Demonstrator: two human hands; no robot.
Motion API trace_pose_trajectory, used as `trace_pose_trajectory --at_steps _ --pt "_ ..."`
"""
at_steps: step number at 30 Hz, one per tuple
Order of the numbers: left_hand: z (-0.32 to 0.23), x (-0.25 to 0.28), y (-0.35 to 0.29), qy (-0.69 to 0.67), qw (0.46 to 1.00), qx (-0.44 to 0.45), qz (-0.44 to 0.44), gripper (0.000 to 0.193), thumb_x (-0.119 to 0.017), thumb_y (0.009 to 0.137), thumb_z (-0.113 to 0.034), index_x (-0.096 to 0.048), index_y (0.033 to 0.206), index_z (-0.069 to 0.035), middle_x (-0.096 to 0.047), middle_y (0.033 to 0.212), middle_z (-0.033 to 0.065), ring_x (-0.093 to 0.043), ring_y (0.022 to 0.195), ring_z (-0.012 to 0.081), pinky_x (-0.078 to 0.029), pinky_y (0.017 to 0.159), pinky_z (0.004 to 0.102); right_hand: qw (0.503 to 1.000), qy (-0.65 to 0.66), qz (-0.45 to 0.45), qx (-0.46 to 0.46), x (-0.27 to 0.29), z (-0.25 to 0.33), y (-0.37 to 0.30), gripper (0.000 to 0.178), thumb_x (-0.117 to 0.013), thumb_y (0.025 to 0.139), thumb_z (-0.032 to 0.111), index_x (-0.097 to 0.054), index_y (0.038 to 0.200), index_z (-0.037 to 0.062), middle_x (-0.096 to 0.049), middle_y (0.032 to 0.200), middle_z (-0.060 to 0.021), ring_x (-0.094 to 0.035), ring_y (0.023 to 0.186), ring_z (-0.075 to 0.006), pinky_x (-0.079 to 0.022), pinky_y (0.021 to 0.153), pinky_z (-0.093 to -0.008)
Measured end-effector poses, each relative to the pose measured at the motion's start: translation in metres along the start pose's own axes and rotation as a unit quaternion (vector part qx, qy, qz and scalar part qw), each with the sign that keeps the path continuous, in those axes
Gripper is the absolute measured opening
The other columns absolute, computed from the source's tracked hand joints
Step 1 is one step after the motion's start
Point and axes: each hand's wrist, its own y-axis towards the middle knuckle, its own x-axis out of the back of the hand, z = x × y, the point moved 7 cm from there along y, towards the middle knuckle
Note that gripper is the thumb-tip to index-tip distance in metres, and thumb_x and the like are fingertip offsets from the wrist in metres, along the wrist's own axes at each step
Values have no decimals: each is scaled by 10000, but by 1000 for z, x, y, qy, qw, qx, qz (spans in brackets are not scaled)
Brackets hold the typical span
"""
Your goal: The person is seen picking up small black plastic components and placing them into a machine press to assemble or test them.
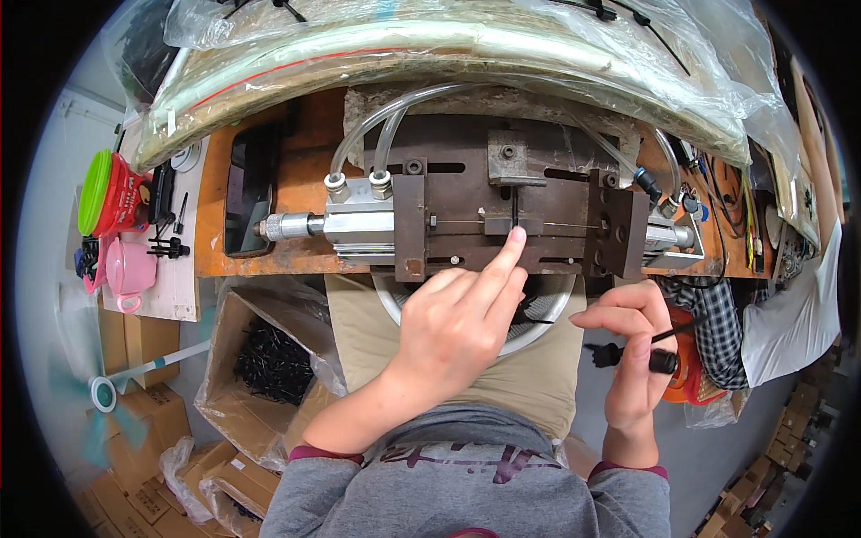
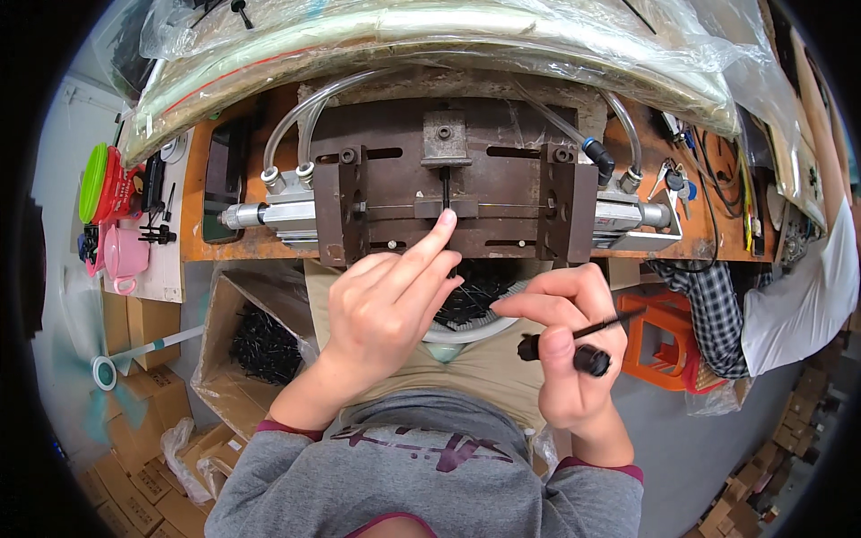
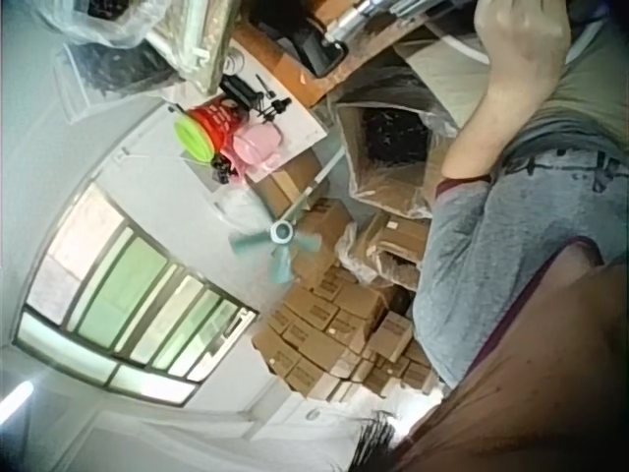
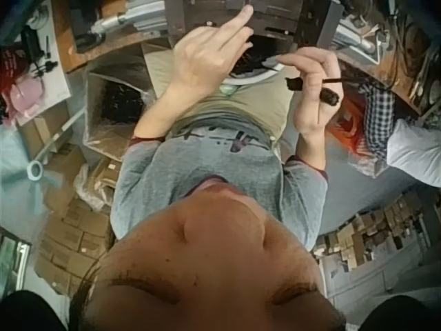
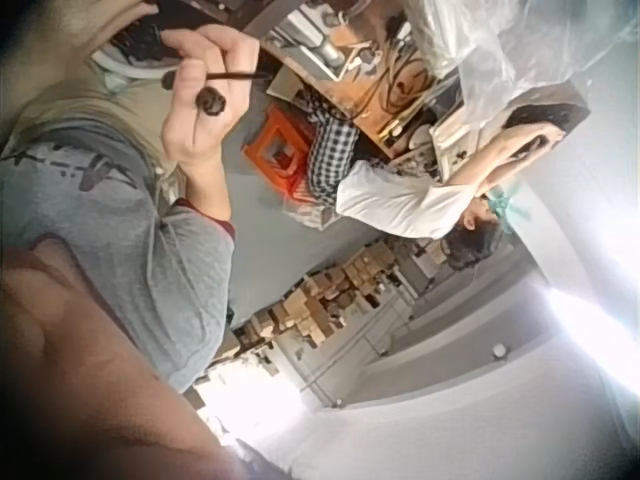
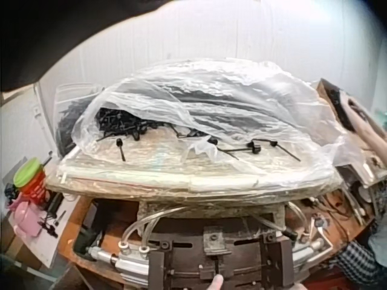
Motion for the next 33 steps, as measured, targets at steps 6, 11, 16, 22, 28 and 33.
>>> trace_pose_trajectory --at_steps 6,11,16,22,28,33 --pt "2 1 2 13 999 22 19 232 -786 706 -119 -712 913 -44 -672 1217 91 -620 605 149 -477 557 250 982 130 39 -128 -8 -12 -4 483 -428 959 336 -743 983 -29 -561 866 -73 -494 758 -131 -379 650 -276" --pt "2 4 2 -13 1000 10 16 249 -800 717 -140 -717 934 -52 -695 1157 88 -629 614 148 -465 537 246 987 112 -15 -118 -8 -16 -4 432 -417 969 258 -721 1047 -38 -598 931 -69 -486 747 -115 -378 647 -264" --pt "-27 30 -1 -167 982 -81 -36 314 -812 711 -155 -721 990 -42 -715 1026 100 -690 721 173 -536 558 270 974 160 22 -159 -23 -22 -6 381 -409 988 168 -696 1075 -66 -642 982 -91 -556 803 -131 -446 716 -267" --pt "-27 30 -2 -226 972 -58 -11 333 -787 683 -14 -707 1006 11 -688 938 94 -691 741 213 -561 591 303 956 221 96 -167 -43 -15 0 427 -382 1028 200 -671 1017 -115 -630 967 -134 -627 953 -214 -481 816 -309" --pt "-4 17 -7 -80 996 19 18 335 -770 682 1 -698 1009 11 -664 1131 132 -672 863 252 -558 716 326 988 114 12 -99 -10 -19 -1 447 -410 1037 318 -713 1060 -9 -535 860 -66 -505 707 -114 -413 631 -233" --pt "-4 2 -4 -5 999 3 38 284 -743 719 -45 -693 995 0 -635 1252 149 -679 789 221 -550 697 315 977 199 6 -76 -6 -13 1 280 -584 958 200 -696 1073 -29 -590 898 -95 -539 666 -87 -437 568 -198"
